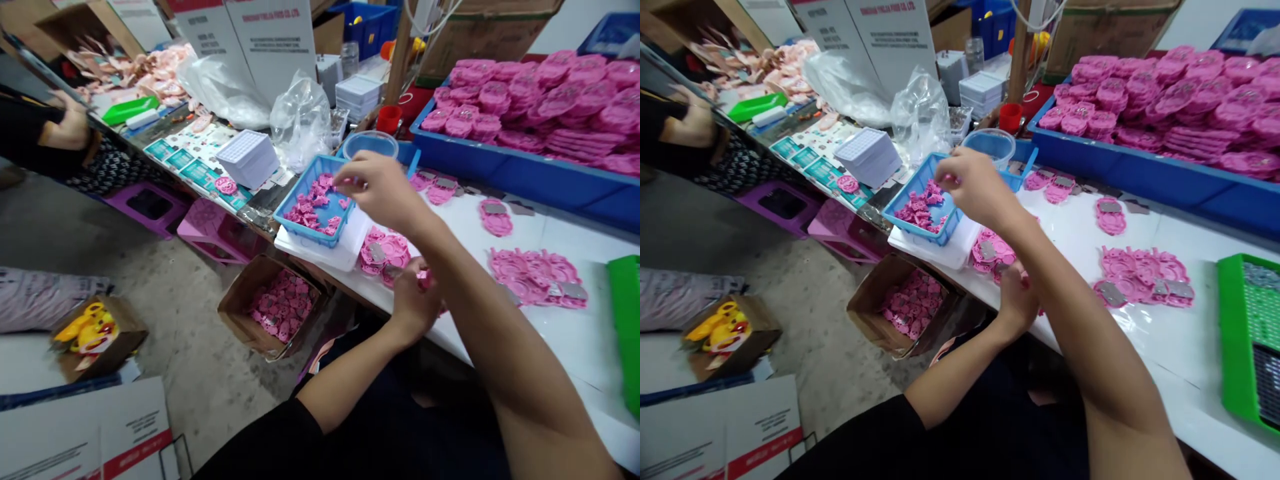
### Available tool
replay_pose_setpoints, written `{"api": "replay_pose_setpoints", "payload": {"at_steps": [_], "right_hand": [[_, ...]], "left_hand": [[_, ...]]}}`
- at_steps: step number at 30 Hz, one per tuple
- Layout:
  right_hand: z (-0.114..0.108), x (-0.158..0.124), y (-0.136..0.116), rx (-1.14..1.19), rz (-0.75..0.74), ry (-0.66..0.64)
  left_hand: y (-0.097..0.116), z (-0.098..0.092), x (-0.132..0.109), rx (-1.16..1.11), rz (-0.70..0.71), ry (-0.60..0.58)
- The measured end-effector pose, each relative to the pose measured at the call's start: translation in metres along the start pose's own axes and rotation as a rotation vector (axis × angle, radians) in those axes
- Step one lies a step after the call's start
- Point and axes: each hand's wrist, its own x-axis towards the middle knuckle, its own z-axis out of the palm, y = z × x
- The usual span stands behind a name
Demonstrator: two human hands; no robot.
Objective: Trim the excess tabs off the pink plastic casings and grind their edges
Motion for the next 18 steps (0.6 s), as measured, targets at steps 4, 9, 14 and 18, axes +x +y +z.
{"api": "replay_pose_setpoints", "payload": {"at_steps": [4, 9, 14, 18], "right_hand": [[-0.049, -0.060, 0.018, 0.399, 0.273, 0.186], [-0.063, -0.131, 0.055, 0.725, 0.528, 0.275], [-0.055, -0.178, 0.057, 0.267, 0.461, 0.327], [-0.046, -0.202, 0.051, 0.031, 0.253, 0.222]], "left_hand": [[-0.003, 0.000, 0.000, 0.004, 0.199, 0.042], [-0.001, -0.005, -0.004, 0.022, 0.281, 0.078], [-0.002, -0.006, -0.006, 0.065, 0.280, 0.089], [-0.004, -0.005, -0.007, 0.012, 0.251, 0.070]]}}
